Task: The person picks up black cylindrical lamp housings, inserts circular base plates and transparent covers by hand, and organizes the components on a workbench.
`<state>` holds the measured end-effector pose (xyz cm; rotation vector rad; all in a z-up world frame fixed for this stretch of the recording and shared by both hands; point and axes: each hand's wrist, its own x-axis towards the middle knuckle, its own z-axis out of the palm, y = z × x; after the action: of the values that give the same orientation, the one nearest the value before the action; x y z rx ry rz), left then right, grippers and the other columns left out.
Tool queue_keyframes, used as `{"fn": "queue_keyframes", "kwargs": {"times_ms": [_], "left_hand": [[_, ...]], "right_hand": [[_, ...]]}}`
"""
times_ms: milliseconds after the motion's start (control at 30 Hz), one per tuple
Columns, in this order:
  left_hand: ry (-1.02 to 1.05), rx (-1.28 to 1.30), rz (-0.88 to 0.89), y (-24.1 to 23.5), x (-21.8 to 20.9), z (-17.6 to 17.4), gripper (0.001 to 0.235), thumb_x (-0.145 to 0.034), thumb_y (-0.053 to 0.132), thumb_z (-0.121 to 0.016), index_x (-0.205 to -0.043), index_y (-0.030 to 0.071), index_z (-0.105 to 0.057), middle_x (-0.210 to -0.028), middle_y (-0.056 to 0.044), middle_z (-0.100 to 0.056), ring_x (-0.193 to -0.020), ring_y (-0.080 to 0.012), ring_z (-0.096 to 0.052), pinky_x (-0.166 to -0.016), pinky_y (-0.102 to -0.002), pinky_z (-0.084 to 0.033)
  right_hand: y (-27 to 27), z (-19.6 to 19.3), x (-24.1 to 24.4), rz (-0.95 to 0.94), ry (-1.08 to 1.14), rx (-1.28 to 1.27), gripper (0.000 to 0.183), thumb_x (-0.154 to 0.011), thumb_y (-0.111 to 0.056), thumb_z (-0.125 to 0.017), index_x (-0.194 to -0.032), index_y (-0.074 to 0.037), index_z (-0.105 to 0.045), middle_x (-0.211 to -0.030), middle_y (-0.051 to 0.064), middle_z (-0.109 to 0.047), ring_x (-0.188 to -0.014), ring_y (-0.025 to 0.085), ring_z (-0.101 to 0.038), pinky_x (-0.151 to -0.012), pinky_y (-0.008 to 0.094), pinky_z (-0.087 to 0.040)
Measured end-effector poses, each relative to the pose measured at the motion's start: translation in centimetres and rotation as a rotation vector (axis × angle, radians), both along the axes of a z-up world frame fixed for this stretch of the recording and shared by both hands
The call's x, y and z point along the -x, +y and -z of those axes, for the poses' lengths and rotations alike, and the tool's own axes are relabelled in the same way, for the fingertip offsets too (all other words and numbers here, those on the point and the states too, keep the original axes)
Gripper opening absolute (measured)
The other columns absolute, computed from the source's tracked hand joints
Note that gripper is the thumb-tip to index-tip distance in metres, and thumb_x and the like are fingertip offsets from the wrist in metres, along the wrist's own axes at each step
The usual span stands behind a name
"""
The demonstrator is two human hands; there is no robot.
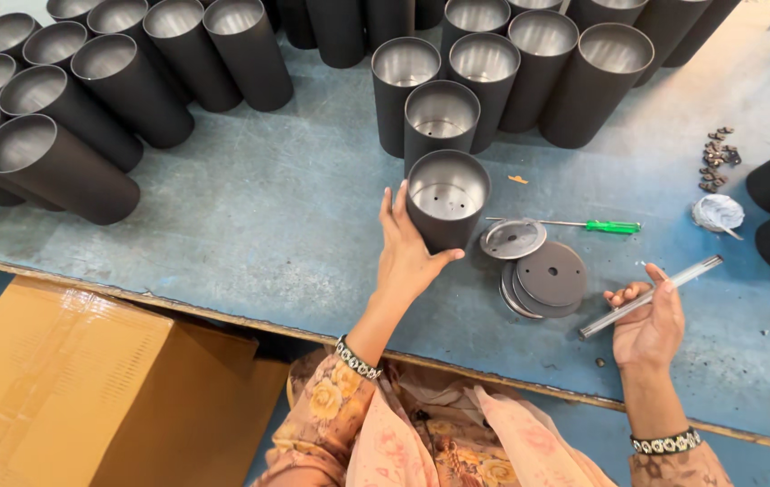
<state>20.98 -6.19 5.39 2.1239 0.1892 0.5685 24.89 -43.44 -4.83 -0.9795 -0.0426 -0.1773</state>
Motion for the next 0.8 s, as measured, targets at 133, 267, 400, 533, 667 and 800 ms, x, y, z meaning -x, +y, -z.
{"fn": "queue_keyframes", "kwargs": {"times_ms": [133, 267, 400, 533, 667, 800], "left_hand": [[-0.003, 0.082, 0.016, -0.5, -2.9, 0.1, 0.143, -0.052, 0.040, -0.097, -0.159, 0.010, -0.007, -0.166, -0.031, 0.002, -0.147, -0.0490, -0.032, -0.105, -0.050, -0.050], [-0.043, -0.086, 0.008, 0.1, -5.7, 1.0, 0.153, -0.048, 0.047, -0.102, -0.159, 0.009, -0.004, -0.167, -0.030, 0.001, -0.155, -0.0555, -0.009, -0.112, -0.072, -0.025], [0.086, -0.094, -0.009, 1.4, -7.6, 1.0, 0.164, -0.037, 0.056, -0.101, -0.160, 0.014, -0.001, -0.164, -0.034, 0.010, -0.150, -0.0592, -0.002, -0.114, -0.076, -0.017], [0.109, -0.160, -0.009, 1.9, -9.4, 0.9, 0.168, -0.037, 0.059, -0.101, -0.162, 0.016, 0.003, -0.164, -0.034, 0.014, -0.150, -0.0609, 0.003, -0.116, -0.075, -0.011], [0.078, -0.222, -0.066, 2.0, -12.3, 1.3, 0.167, -0.039, 0.064, -0.101, -0.160, 0.017, 0.005, -0.162, -0.034, 0.019, -0.149, -0.0621, 0.008, -0.114, -0.075, -0.005], [0.052, -0.148, -0.115, 2.7, -16.3, 2.1, 0.171, -0.042, 0.066, -0.098, -0.160, 0.009, 0.012, -0.163, -0.033, 0.018, -0.150, -0.0583, 0.007, -0.116, -0.075, -0.004]], "right_hand": [[0.2, -0.4, 0.0, -0.002, 0.014, 0.011, 0.041, -0.121, -0.036, -0.048, -0.144, -0.003, -0.051, -0.092, 0.006, -0.059, -0.084, 0.020, -0.059, -0.093, 0.045, -0.054], [0.3, -0.7, 0.0, -0.007, 0.029, 0.001, 0.041, -0.121, -0.035, -0.049, -0.145, -0.002, -0.051, -0.093, 0.006, -0.058, -0.085, 0.019, -0.058, -0.095, 0.046, -0.053], [0.5, -1.0, 0.2, -0.013, 0.028, -0.002, 0.041, -0.121, -0.035, -0.048, -0.145, -0.002, -0.051, -0.093, 0.006, -0.058, -0.085, 0.020, -0.058, -0.095, 0.046, -0.053], [0.5, -1.0, 0.2, -0.011, 0.038, -0.005, 0.040, -0.121, -0.034, -0.048, -0.143, -0.002, -0.052, -0.092, 0.006, -0.058, -0.084, 0.020, -0.058, -0.094, 0.045, -0.053], [0.5, -1.1, 0.2, -0.007, 0.039, 0.004, 0.040, -0.121, -0.034, -0.048, -0.144, 0.000, -0.051, -0.092, 0.006, -0.058, -0.084, 0.020, -0.058, -0.094, 0.045, -0.053], [1.0, -1.5, 0.2, 0.009, 0.055, 0.025, 0.041, -0.119, -0.033, -0.048, -0.144, 0.000, -0.050, -0.090, 0.006, -0.057, -0.082, 0.020, -0.057, -0.092, 0.045, -0.053]]}}
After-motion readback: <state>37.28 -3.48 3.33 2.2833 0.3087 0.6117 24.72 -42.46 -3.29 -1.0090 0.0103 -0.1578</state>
